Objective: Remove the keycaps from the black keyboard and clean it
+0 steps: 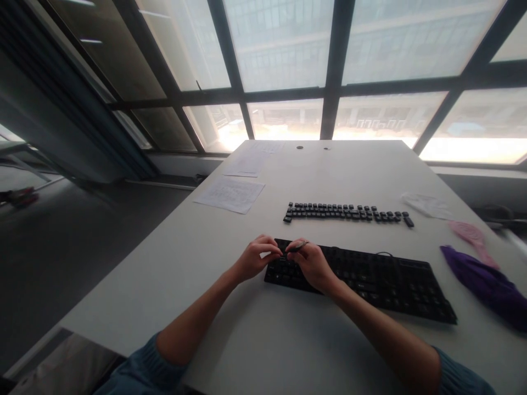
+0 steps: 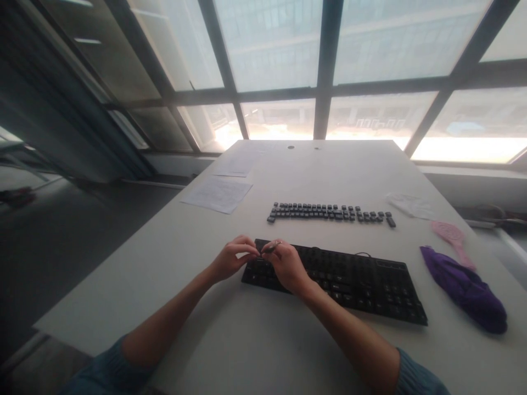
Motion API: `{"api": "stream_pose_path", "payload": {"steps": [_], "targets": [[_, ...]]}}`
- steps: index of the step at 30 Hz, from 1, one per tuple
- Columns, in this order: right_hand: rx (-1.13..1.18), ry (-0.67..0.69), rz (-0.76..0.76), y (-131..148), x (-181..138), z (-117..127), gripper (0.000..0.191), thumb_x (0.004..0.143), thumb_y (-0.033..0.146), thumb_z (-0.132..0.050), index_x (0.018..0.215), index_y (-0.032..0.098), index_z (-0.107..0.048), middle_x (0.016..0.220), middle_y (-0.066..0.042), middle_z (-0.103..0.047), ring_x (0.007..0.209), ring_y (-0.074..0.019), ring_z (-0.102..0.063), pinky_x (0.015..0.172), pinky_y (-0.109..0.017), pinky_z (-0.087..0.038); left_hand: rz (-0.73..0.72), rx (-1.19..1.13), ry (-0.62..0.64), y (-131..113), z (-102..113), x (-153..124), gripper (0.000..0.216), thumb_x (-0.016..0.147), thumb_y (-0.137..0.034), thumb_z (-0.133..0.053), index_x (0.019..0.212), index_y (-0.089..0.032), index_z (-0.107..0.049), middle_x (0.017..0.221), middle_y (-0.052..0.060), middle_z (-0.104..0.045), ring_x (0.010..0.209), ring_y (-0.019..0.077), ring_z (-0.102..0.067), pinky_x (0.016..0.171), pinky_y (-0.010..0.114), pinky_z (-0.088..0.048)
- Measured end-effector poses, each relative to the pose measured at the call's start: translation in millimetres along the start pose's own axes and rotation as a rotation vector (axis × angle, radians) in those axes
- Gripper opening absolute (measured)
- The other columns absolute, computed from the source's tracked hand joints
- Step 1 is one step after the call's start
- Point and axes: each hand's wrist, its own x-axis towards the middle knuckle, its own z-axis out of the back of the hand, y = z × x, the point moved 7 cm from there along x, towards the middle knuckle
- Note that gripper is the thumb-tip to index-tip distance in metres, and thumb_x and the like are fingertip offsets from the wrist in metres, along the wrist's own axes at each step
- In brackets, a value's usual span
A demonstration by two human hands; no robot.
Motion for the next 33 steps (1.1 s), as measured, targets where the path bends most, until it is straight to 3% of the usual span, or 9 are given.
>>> {"api": "stream_pose_path", "payload": {"steps": [8, 16, 21, 24, 29, 33], "targets": [[0.045, 0.099, -0.054, -2, 7, -12, 0.014, 0.089, 0.016, -0.055, 0.093, 0.019, -0.067, 0.071, 0.001, -0.062, 0.064, -0.0149, -0.06, 0.068, -0.028, -0.046, -0.025, 0.019, 0.019, -1, -11, -2, 0.017, 0.095, -0.026, -0.053, 0.094, -0.022, -0.07, 0.095, 0.007, -0.065, 0.094, 0.0205, -0.057, 0.087, 0.036, -0.048], [-0.155, 0.193, 0.088, 7, 6, -27, 0.013, 0.094, 0.016, -0.053, 0.087, 0.019, -0.064, 0.094, -0.004, -0.058, 0.082, -0.0159, -0.059, 0.079, -0.029, -0.046, -0.046, 0.086, 0.073, 13, -14, -2, 0.017, 0.095, -0.027, -0.056, 0.085, -0.019, -0.067, 0.093, 0.005, -0.062, 0.093, 0.0186, -0.054, 0.086, 0.032, -0.045], [-0.317, 0.231, 0.151, 12, 1, -34, 0.01, 0.095, 0.018, -0.055, 0.091, 0.02, -0.064, 0.089, -0.003, -0.056, 0.08, -0.0163, -0.057, 0.077, -0.029, -0.046, 0.017, 0.052, 0.059, 13, -7, -2, 0.018, 0.096, -0.019, -0.048, 0.098, -0.018, -0.066, 0.099, 0.007, -0.063, 0.099, 0.0194, -0.055, 0.092, 0.033, -0.044], [-0.386, 0.245, 0.194, 13, -1, -37, 0.008, 0.093, 0.016, -0.057, 0.092, 0.019, -0.064, 0.088, -0.004, -0.057, 0.081, -0.0174, -0.056, 0.076, -0.029, -0.046, 0.035, 0.023, 0.104, 3, -7, -3, 0.015, 0.092, -0.016, -0.05, 0.096, -0.017, -0.065, 0.097, 0.006, -0.063, 0.096, 0.019, -0.056, 0.089, 0.031, -0.045], [-0.473, 0.202, 0.262, 13, -2, -36, 0.011, 0.091, 0.012, -0.059, 0.086, 0.02, -0.066, 0.083, -0.005, -0.06, 0.083, -0.0202, -0.055, 0.076, -0.031, -0.045, 0.038, -0.001, 0.192, -11, -11, -4, 0.012, 0.086, -0.019, -0.059, 0.095, -0.017, -0.066, 0.096, 0.006, -0.063, 0.093, 0.019, -0.057, 0.086, 0.03, -0.046], [-0.374, 0.123, 0.196, 5, -1, -28, 0.011, 0.09, 0.012, -0.061, 0.082, 0.019, -0.066, 0.082, -0.004, -0.062, 0.078, -0.0182, -0.057, 0.073, -0.03, -0.045, 0.066, -0.004, 0.191, -8, -16, -5, 0.012, 0.081, -0.024, -0.069, 0.091, -0.018, -0.068, 0.096, 0.006, -0.064, 0.094, 0.0206, -0.058, 0.086, 0.032, -0.047]]}}
